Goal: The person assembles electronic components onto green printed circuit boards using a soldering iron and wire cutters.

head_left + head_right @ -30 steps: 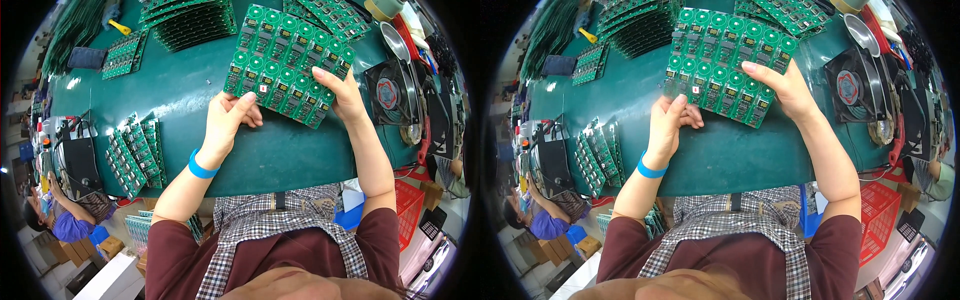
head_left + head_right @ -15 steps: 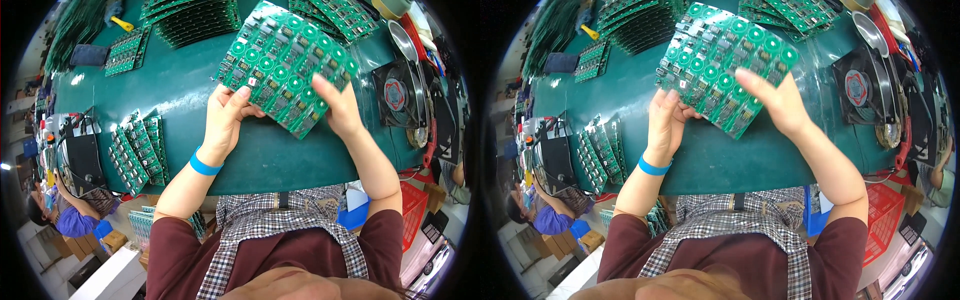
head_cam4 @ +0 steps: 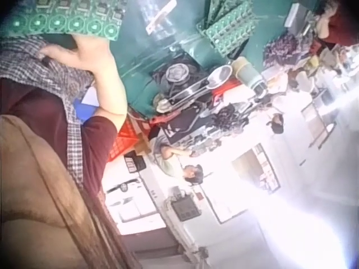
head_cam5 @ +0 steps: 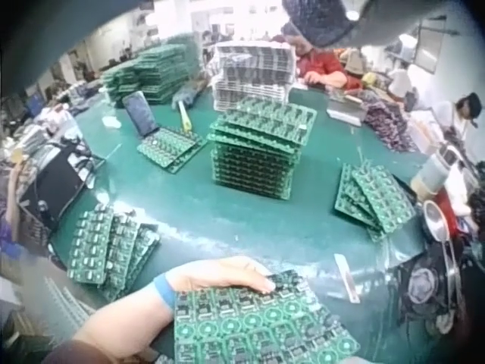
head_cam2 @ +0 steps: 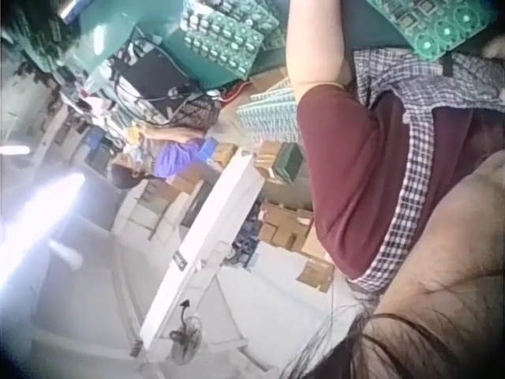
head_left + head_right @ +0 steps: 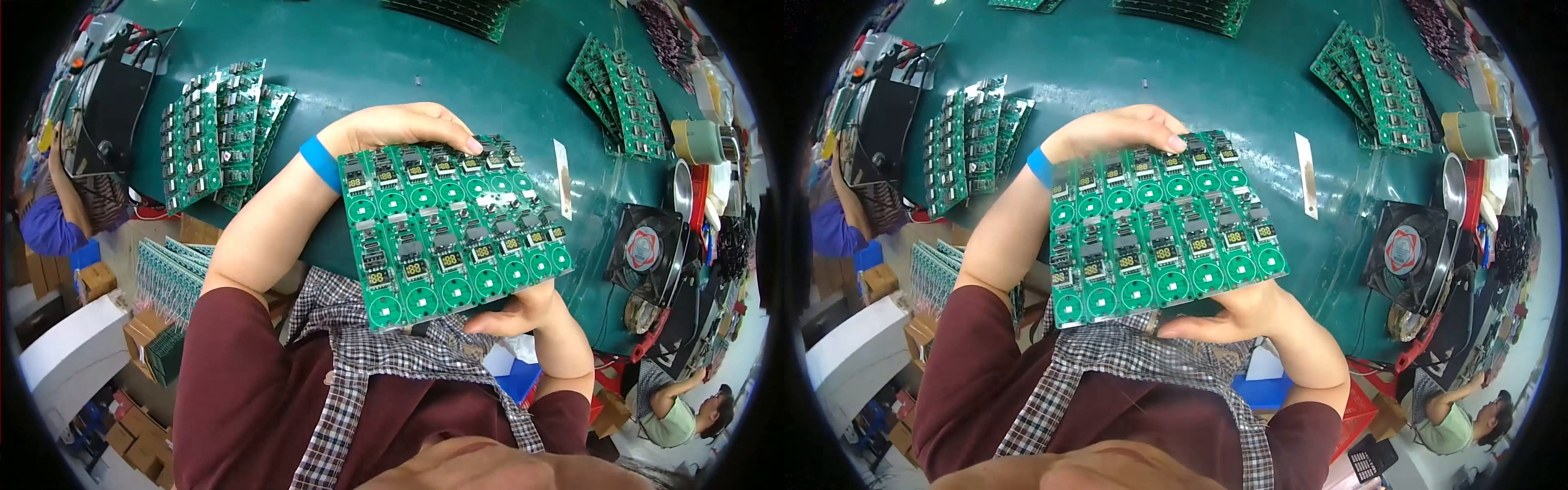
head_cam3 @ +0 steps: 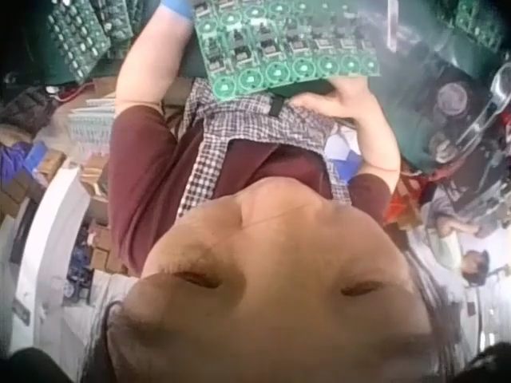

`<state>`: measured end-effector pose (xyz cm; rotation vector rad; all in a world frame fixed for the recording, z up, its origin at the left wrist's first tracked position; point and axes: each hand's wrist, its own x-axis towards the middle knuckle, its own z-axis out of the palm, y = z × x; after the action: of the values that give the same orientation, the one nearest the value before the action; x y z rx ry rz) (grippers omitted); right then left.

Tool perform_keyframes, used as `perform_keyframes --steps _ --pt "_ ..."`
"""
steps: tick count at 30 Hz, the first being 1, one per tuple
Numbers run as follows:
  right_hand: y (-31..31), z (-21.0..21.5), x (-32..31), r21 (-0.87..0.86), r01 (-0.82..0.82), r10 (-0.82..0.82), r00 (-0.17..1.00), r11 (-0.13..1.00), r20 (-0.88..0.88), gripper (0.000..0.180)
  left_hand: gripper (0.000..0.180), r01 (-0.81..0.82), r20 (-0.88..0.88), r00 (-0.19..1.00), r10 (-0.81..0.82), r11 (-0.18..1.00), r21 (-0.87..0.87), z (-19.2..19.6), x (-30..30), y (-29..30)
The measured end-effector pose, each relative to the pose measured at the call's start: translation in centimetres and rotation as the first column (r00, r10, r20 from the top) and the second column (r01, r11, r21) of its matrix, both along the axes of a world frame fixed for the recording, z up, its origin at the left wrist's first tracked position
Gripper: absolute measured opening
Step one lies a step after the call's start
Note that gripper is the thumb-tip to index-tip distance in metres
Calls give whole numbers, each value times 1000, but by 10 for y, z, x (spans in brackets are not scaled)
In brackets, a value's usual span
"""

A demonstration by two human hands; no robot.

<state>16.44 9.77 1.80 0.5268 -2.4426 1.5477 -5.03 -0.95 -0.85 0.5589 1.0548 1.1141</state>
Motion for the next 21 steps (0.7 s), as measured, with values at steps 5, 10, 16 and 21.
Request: perform_keyframes --steps 5,10,16,21 --pt "2 -3 1 -17 -126 127 988 992 84 49 34 32 46 998 -30 999 -28 -14 7 5" --pt "3 -1 4 2 -68 68 997 998 36 48 35 -7 -61 998 4 999 -47 5 14 7" --pt "1 0 1 14 -112 111 993 994 50 46 35 -31 -28 999 30 999 -44 -7 15 5" --pt "-2 6 -2 -18 -141 142 985 990 95 41 35 -3 -28 1000 3 1000 -12 -4 14 5"
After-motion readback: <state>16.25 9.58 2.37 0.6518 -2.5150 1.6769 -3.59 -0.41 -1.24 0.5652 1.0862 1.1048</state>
